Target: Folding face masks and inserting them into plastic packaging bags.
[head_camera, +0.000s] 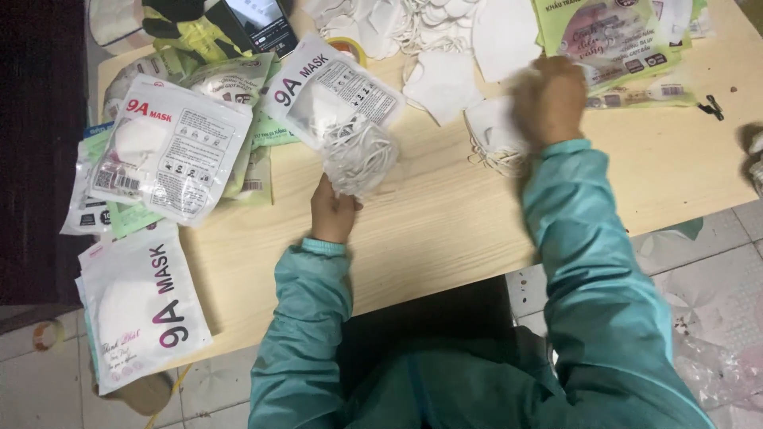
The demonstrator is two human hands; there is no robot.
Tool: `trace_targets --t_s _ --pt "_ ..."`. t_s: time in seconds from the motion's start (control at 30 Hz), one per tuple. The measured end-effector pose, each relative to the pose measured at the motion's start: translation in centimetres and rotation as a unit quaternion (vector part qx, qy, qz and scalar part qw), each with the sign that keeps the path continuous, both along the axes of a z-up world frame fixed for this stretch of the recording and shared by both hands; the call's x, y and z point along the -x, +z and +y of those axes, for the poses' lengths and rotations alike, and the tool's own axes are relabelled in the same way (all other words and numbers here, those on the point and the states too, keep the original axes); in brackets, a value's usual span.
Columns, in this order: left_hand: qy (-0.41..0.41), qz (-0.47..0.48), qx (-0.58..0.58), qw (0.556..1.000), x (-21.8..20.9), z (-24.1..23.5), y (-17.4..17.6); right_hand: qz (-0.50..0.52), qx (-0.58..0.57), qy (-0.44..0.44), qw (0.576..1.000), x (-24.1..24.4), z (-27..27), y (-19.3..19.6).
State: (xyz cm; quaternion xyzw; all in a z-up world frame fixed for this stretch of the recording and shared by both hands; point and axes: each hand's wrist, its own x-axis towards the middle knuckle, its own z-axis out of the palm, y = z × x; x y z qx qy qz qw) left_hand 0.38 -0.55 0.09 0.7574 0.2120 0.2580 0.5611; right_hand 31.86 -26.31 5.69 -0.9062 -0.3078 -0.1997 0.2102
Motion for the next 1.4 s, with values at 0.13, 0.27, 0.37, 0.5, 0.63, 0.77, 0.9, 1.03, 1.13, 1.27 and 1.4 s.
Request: trace_targets --t_s 0.13,0.27,0.37,0.5,0.63,0.77,0.9,1.03,1.13,1.27,1.4 --pt "0.006 0.017 0.014 1.000 -0.1 0.4 -1.0 0.037 0.084 -0.090 0.992 -7.1 -4.0 -6.5" --pt "0.001 0.006 0.014 1.000 -0.2 0.8 -2.2 0.016 0.166 -0.108 0.980 -8.6 -4.4 -6.7" --pt "-0.009 -0.010 0.024 1.000 0.2 0.6 -2.0 0.046 0.273 -0.111 0.954 -8.6 -4.2 -6.8" --pt "-0.010 -0.001 0.041 0.999 0.3 0.2 -0.9 -0.130 0.298 -0.088 0.942 -9.4 -4.7 -8.7" --pt "-0.004 0.014 0.073 0.997 0.7 -0.2 -0.4 -0.134 0.241 -0.133 0.952 -7.7 -4.9 -3.7" --pt "0.037 -0.012 0.072 0.997 1.5 -1.0 -0.5 -0.223 0.153 -0.097 0.958 -5.6 -3.9 0.6" --pt "0.096 -0.045 0.084 0.991 4.0 -2.9 0.6 -0.182 -0.011 0.074 0.980 2.1 0.0 3.6" --pt "0.129 -0.148 0.028 0.980 7.2 -3.5 -2.8 0.004 -0.163 0.284 0.945 14.7 5.5 6.5" --pt "0.174 -0.228 0.078 0.955 9.9 -3.2 -5.4 0.113 -0.199 0.346 0.910 19.3 10.2 2.8" --pt "0.201 -0.254 0.078 0.943 13.9 -5.5 4.3 0.420 -0.308 0.374 0.768 25.6 13.6 1.1" --pt "0.154 -0.152 0.086 0.972 16.9 -6.1 6.4 0.704 -0.363 0.332 0.512 29.4 13.0 3.4"
